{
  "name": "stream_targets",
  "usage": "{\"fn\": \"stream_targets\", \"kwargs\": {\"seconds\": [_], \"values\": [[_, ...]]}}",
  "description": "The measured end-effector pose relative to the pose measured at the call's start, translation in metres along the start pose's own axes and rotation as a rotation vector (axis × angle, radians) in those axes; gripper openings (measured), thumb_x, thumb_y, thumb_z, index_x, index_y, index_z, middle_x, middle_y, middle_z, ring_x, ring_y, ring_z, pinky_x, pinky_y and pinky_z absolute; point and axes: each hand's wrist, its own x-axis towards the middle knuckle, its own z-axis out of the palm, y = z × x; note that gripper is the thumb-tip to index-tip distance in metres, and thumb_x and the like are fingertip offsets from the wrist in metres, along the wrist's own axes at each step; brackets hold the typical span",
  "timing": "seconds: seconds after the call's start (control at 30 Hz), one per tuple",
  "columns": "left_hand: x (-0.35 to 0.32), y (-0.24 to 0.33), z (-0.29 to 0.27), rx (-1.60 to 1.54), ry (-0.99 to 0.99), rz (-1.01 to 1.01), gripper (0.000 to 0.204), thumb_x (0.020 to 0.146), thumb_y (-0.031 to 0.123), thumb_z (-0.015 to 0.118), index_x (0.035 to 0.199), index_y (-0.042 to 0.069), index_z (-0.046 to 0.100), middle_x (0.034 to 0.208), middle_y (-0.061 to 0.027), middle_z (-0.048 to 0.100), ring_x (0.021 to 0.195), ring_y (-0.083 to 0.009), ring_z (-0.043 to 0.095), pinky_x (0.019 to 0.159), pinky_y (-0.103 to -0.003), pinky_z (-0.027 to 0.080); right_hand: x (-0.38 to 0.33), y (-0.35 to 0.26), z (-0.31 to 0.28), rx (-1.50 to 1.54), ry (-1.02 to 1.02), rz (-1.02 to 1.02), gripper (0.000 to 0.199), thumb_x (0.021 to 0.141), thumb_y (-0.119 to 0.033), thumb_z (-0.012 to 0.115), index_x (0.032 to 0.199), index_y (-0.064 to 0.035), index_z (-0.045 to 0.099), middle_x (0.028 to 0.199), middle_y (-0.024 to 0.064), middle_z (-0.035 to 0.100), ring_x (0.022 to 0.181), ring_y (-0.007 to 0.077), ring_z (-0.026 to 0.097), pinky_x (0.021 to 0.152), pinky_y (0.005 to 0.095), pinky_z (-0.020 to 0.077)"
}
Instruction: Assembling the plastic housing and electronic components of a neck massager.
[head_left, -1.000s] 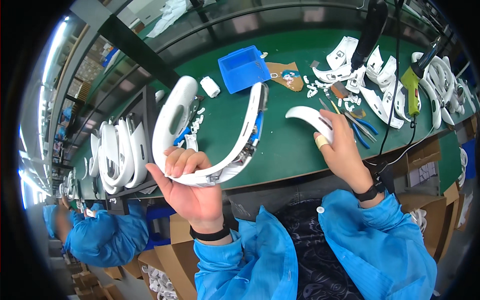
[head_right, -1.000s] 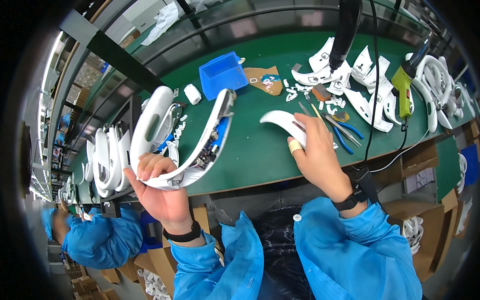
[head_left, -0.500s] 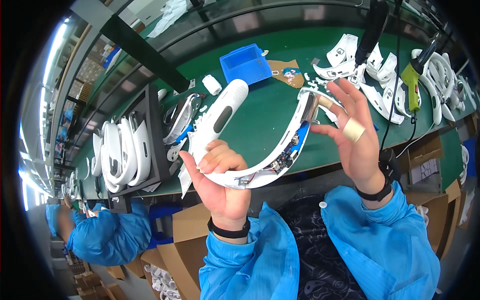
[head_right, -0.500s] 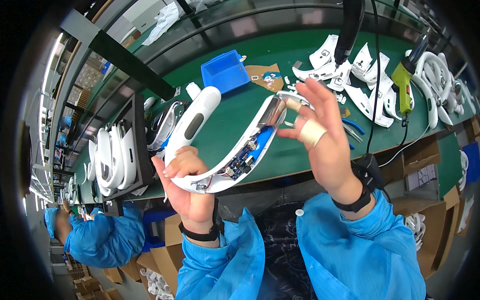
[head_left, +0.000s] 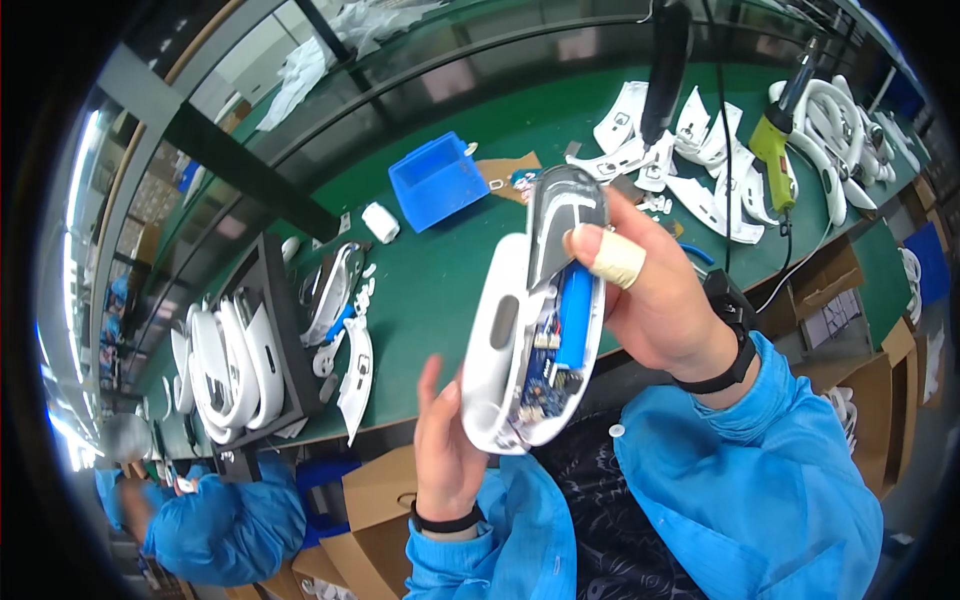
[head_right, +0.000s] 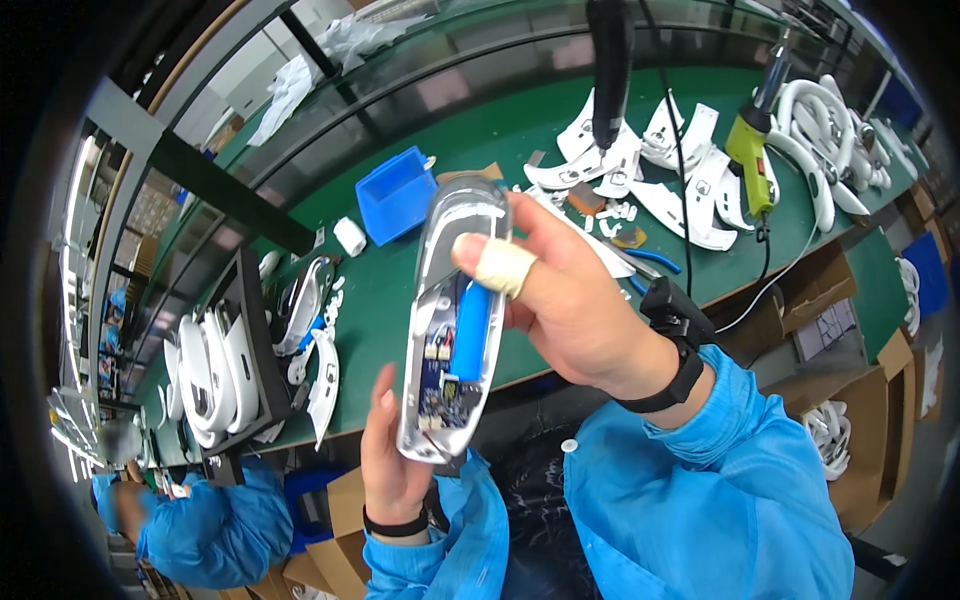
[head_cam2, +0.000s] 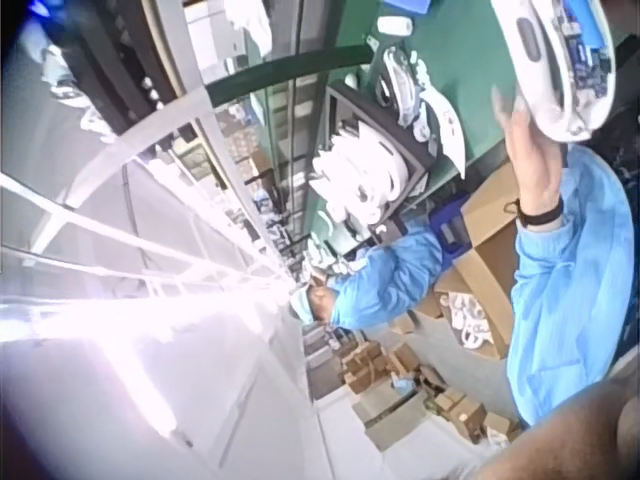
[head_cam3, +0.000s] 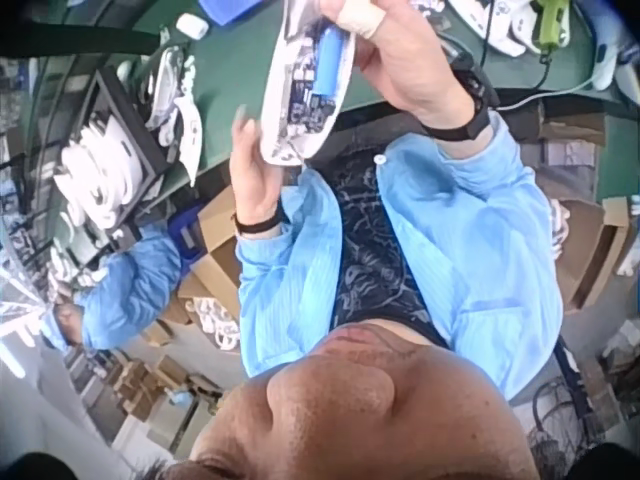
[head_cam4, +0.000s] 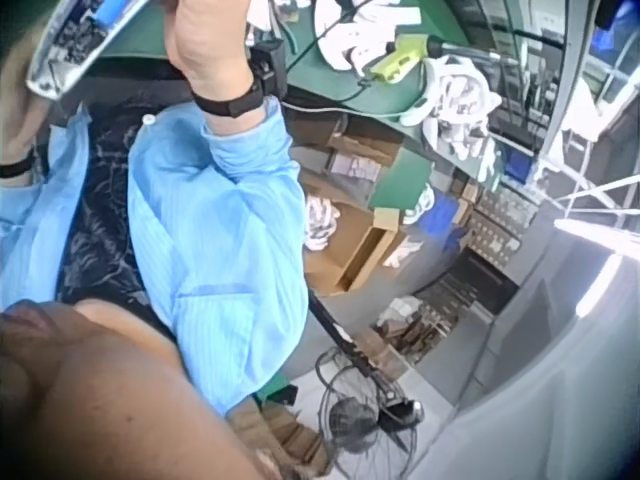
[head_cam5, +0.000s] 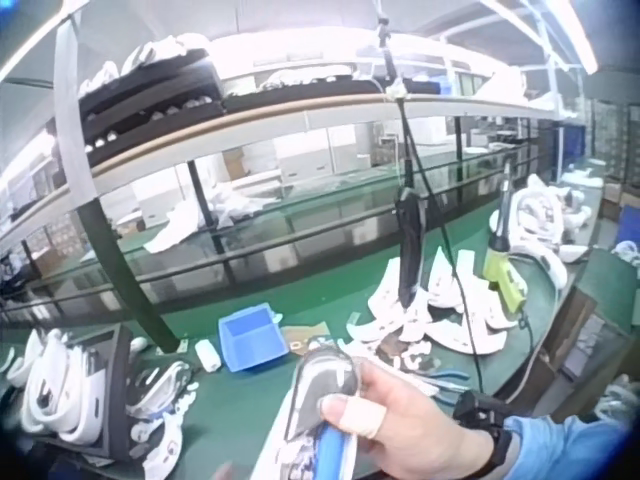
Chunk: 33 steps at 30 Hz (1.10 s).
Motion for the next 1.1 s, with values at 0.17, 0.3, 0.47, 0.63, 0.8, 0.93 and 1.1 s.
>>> {"fn": "stream_targets", "kwargs": {"seconds": [0.17,0.3,0.47,0.63,0.8,0.93,1.1], "values": [[0.000,0.028,-0.001,0.455,-0.337,0.340,0.080,0.097,0.059,0.055,0.143,-0.004,0.041,0.143,-0.0245,0.053,0.134,-0.0301,0.050,0.114,-0.043,0.034,0.000,0.005,0.009,-0.032,-0.134,0.058,0.044,0.096,-0.020,0.070,0.131,-0.0027,0.049,0.108,0.0079,0.067,0.094,0.0114,0.067,0.081,0.0276,0.0557],[-0.005,0.036,0.026,0.348,-0.870,-0.181,0.094,0.085,0.066,0.070,0.139,-0.007,0.045,0.124,-0.0199,0.066,0.120,-0.0266,0.062,0.105,-0.040,0.045,0.000,0.013,0.021,-0.197,-0.212,0.155,0.047,0.098,-0.021,0.069,0.134,0.0003,0.047,0.109,0.0109,0.068,0.094,0.0124,0.065,0.083,0.0291,0.0537],[-0.009,0.012,0.022,0.010,-0.671,-0.105,0.049,0.087,0.036,0.078,0.110,-0.002,0.058,0.073,-0.0110,0.063,0.062,-0.0191,0.062,0.065,-0.036,0.050,0.004,0.028,-0.009,-0.694,-0.257,-0.091,0.045,0.100,-0.033,0.062,0.125,0.0041,0.058,0.108,0.0191,0.067,0.098,0.0250,0.066,0.085,0.0367,0.0530],[0.004,0.021,0.032,0.044,-0.646,0.185,0.047,0.100,0.052,0.054,0.104,0.008,0.042,0.058,-0.0050,0.055,0.048,-0.0172,0.055,0.056,-0.036,0.049,-0.007,0.014,-0.087,-1.821,0.147,-0.444,0.038,0.081,-0.023,0.078,0.111,-0.0031,0.066,0.111,0.0137,0.064,0.104,0.0341,0.060,0.087,0.0452,0.0475],[0.012,0.025,0.036,0.022,-0.620,0.246,0.046,0.103,0.053,0.049,0.103,0.008,0.038,0.064,-0.0069,0.056,0.053,-0.0179,0.057,0.057,-0.034,0.054,-0.028,0.021,-0.118,-1.988,0.161,-0.349,0.031,0.074,-0.007,0.077,0.103,-0.0039,0.065,0.111,0.0121,0.062,0.109,0.0330,0.056,0.087,0.0446,0.0463],[0.013,0.025,0.036,0.073,-0.606,0.262,0.044,0.101,0.048,0.055,0.104,0.007,0.039,0.062,-0.0075,0.055,0.053,-0.0177,0.057,0.056,-0.034,0.054,-0.027,0.024,-0.134,-1.979,0.090,-0.423,0.026,0.074,-0.003,0.073,0.098,-0.0022,0.063,0.108,0.0122,0.061,0.103,0.0344,0.057,0.087,0.0438,0.0486],[0.014,0.024,0.040,0.081,-0.477,0.200,0.049,0.091,0.047,0.071,0.103,0.004,0.050,0.065,-0.0128,0.063,0.057,-0.0210,0.064,0.057,-0.037,0.058,-0.025,0.009,-0.116,-1.869,0.139,-0.443,0.024,0.079,-0.004,0.072,0.100,-0.0011,0.062,0.107,0.0145,0.060,0.100,0.0335,0.057,0.089,0.0422,0.0498]]}}
